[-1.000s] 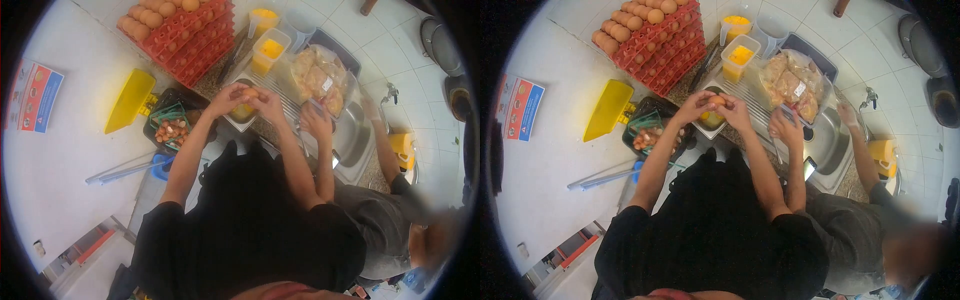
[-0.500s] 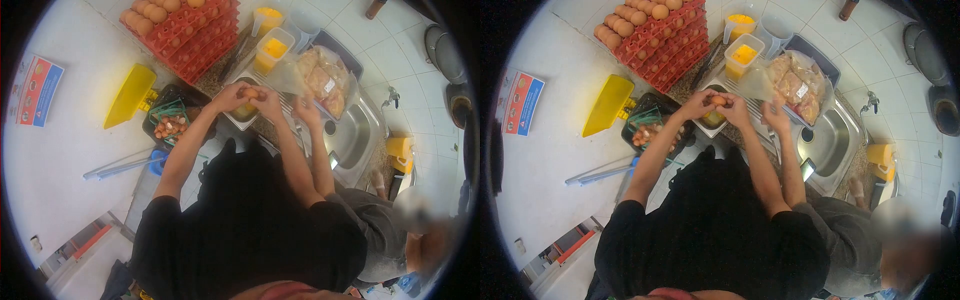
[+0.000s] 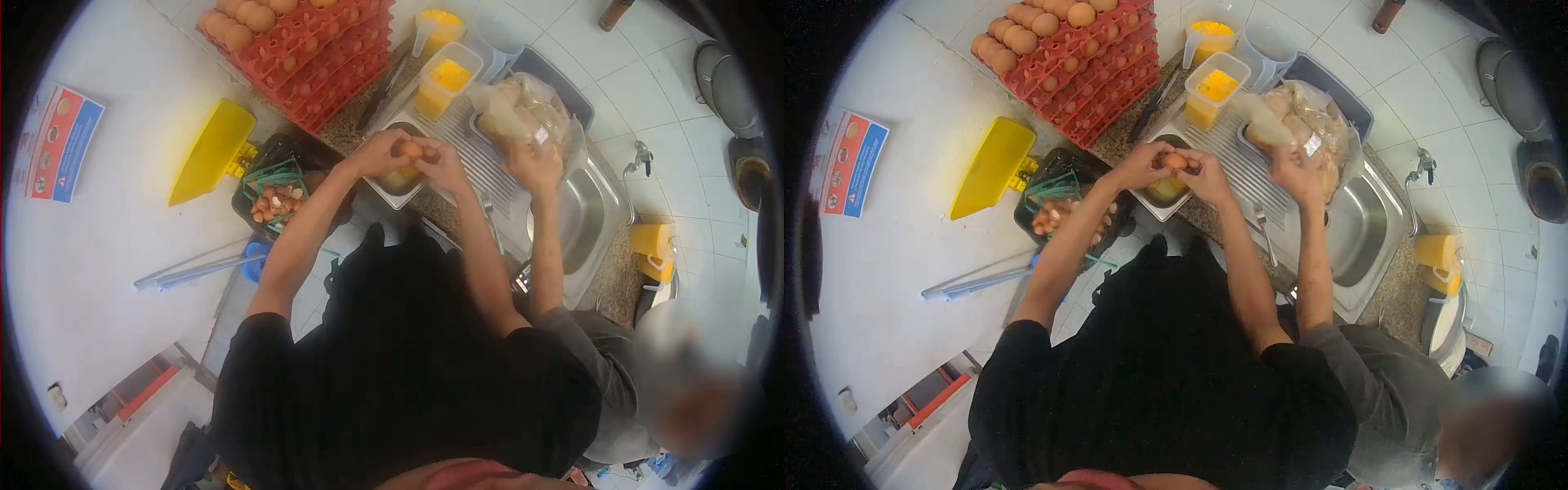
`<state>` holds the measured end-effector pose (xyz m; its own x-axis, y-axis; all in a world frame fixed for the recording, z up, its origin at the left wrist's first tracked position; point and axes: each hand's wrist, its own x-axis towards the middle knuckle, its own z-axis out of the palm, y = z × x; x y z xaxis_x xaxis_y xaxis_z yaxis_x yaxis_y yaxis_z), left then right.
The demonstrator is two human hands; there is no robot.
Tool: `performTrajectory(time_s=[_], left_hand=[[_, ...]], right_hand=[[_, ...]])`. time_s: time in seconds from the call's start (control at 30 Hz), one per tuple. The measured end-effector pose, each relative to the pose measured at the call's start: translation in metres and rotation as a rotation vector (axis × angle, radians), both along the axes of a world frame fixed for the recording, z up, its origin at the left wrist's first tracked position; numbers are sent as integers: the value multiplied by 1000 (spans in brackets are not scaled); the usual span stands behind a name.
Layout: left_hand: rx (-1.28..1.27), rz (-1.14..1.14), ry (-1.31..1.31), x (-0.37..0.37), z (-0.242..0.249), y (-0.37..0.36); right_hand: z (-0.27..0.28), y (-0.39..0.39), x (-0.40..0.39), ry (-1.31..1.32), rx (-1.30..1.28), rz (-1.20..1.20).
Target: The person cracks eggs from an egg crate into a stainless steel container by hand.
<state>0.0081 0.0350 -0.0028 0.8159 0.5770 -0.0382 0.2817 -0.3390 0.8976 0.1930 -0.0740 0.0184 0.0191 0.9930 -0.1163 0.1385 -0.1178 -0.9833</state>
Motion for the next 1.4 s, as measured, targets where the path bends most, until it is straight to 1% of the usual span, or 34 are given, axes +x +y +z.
performTrajectory(time_s=[0.03,0.1,0.13,0.23,0.3,0.4,0.43,0.5,0.57,0.6,0.63,0.7,0.73,0.8,0.83,0.9,0.93,0.97,1.03,1.07,1.1,1.13,1.2,1.3,1.4], left_hand=[[-1,7,10,0,2,-1],[207,-12,40,3,6,-4],[311,-20,56,3,8,-6],[269,-36,13,3,10,-7],[276,-45,69,1,11,-9],[319,-76,87,-5,25,-11],[338,-90,81,-8,28,-14],[343,-23,37,-15,28,-18],[338,49,9,-30,30,-22],[332,87,4,-43,41,-26],[329,126,0,-59,48,-30],[386,246,118,-103,45,-38],[416,307,175,-125,40,-42],[286,519,354,-165,27,-52],[218,629,444,-184,17,-59],[370,748,515,-218,-13,-83],[447,803,549,-235,-36,-88],[415,717,563,-261,-72,-92],[353,764,507,-270,-72,-117],[323,787,477,-273,-69,-132],[152,842,407,-271,-60,-144],[81,843,489,-275,-69,-155],[-57,825,662,-287,-98,-177],[-135,790,635,-294,-107,-198],[-136,776,599,-295,-113,-208]], right_hand=[[-8,1,1,22,28,-1],[-23,6,2,68,86,-2],[-26,7,2,10,98,-4],[-27,7,5,-142,119,2],[-24,5,8,-213,113,23],[5,3,4,-579,228,58],[6,3,2,-622,291,43],[9,8,-4,-708,420,12],[14,7,-17,-663,348,-48],[15,8,-27,-638,313,-74],[13,11,-38,-592,317,-1],[9,22,-66,-502,335,141],[5,27,-87,-579,401,159],[-3,34,-130,-728,532,197],[4,40,-143,-706,580,190],[42,59,-169,-653,676,176],[68,73,-180,-637,726,116],[98,86,-187,-622,766,55],[160,120,-198,-654,872,-134],[178,143,-205,-733,909,-202],[195,166,-212,-812,942,-276],[204,186,-216,-879,964,-335],[209,210,-230,-955,951,-362],[217,223,-246,-923,835,-279],[220,226,-253,-828,789,-219]])
